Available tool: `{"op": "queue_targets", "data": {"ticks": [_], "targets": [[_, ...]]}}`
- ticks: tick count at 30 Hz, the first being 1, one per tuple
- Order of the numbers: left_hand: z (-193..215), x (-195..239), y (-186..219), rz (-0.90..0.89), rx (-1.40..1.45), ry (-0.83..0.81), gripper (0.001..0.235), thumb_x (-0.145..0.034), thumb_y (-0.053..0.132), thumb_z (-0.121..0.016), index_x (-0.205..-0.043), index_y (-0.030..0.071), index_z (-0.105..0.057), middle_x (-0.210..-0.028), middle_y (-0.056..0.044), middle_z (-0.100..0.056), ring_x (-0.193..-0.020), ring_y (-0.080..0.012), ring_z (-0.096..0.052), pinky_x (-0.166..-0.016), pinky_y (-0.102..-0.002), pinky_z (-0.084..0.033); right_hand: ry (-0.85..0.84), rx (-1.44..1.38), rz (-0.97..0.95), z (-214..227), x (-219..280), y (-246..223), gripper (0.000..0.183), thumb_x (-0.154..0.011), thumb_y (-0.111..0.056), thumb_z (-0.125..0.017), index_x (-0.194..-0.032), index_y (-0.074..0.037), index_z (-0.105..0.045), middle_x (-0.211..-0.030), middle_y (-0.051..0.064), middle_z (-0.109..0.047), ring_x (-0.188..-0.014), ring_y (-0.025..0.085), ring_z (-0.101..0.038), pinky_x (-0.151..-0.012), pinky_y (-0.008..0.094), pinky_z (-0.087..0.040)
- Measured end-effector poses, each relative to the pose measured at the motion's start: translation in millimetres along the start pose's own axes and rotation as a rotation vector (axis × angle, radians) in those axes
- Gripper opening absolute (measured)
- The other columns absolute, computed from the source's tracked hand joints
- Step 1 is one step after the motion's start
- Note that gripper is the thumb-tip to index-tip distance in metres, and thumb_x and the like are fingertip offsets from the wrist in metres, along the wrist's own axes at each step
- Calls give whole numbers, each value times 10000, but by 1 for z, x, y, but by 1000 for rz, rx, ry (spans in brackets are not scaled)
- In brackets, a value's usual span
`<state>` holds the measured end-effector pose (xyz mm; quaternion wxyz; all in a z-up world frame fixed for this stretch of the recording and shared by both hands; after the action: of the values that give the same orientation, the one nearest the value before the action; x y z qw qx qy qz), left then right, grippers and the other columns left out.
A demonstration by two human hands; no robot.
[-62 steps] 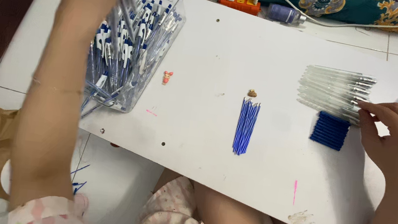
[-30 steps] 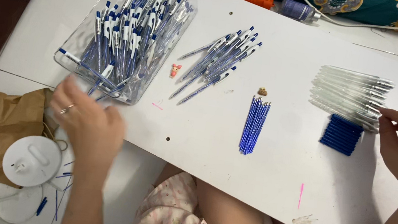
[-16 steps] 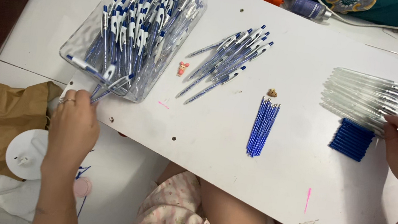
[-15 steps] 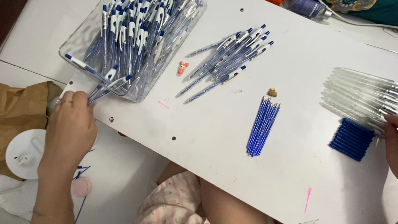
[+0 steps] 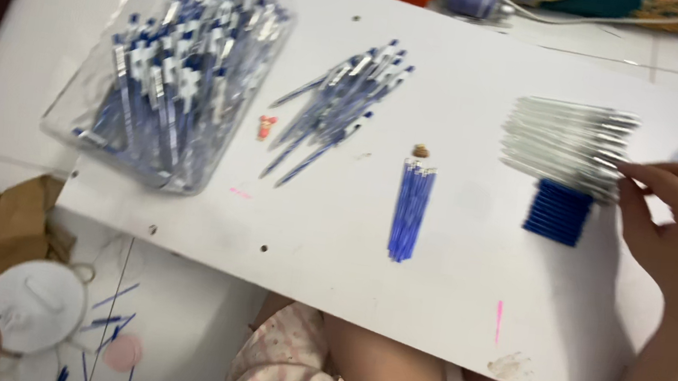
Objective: The person assembles blue ballpoint pens by inserting blue ink cartridges into clear pen barrels. They pick up cartridges and barrels from the table, insert the cartridges, and place the assembled pens aside.
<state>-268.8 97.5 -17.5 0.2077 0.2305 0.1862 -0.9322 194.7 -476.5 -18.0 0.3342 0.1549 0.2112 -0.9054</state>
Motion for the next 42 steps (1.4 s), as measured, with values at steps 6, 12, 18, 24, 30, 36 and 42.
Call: {"op": "queue_targets", "data": {"ticks": [6,12,18,24,30,36,42], "targets": [[41,-154,194,127,363,-16,218,-1222,95,-428,-1105,-12,-576,-882,-175,-561,-643,-345,-492,-592,-454,-365,-12,37,51,2,-5,-9,251,-1056,55,-734,-1257,-83,-795,-1170,92,-743,-1055,262,-696,-972,430,-395],[6,-235,357,-156,592,-328,176,-1108,183,-462,-1017,35,-432,-719,-179,-660,-550,-508,-620,-476,-600,-436,13,78,99,1,-7,-17,245,-1045,66,-758,-1224,-98,-796,-1053,65,-723,-854,220,-650,-849,402,-380],[12,-262,385,-224,182,68,75,-955,64,-570,-984,128,-544,-678,18,-635,-549,-232,-658,-569,-385,-494,82,-17,177,11,-20,-55,120,-1033,2,-729,-1139,-38,-770,-1006,106,-731,-868,250,-686,-776,392,-440],[-53,-248,352,27,-223,14,73,-956,137,-569,-1007,189,-575,-817,18,-639,-759,-178,-623,-541,-314,-478,46,-4,213,6,-19,-79,157,-1010,-43,-730,-1159,-91,-745,-990,49,-711,-880,211,-678,-787,350,-420],[-106,-240,335,-3,-51,-422,170,-1006,140,-474,-1074,26,-580,-844,-146,-598,-784,-321,-568,-554,-454,-406,11,29,-17,8,-28,-66,128,-949,-59,-777,-1049,-126,-820,-868,33,-766,-812,199,-714,-809,321,-505],[-82,-237,334,-23,-92,-280,124,-992,94,-481,-1079,23,-534,-934,-111,-504,-848,-289,-476,-617,-385,-316,5,-8,-3,6,-32,-72,115,-945,-66,-764,-1032,-115,-820,-835,41,-761,-754,198,-696,-782,324,-508],[-8,-240,394,-353,249,-105,132,-1036,118,-528,-1025,27,-622,-855,-112,-597,-749,-263,-632,-595,-346,-499,92,-339,-79,-10,-26,-70,105,-992,-175,-721,-1028,-110,-795,-809,64,-740,-653,224,-648,-679,360,-522]]}}
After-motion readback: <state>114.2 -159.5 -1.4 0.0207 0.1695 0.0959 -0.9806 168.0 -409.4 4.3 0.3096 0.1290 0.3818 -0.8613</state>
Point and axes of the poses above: each hand's wrist, its own x-axis away from the middle knuckle, its own z-axis out of the back of the hand, y = z × x, the point moved 10 cm from there along -x, towards the middle knuckle
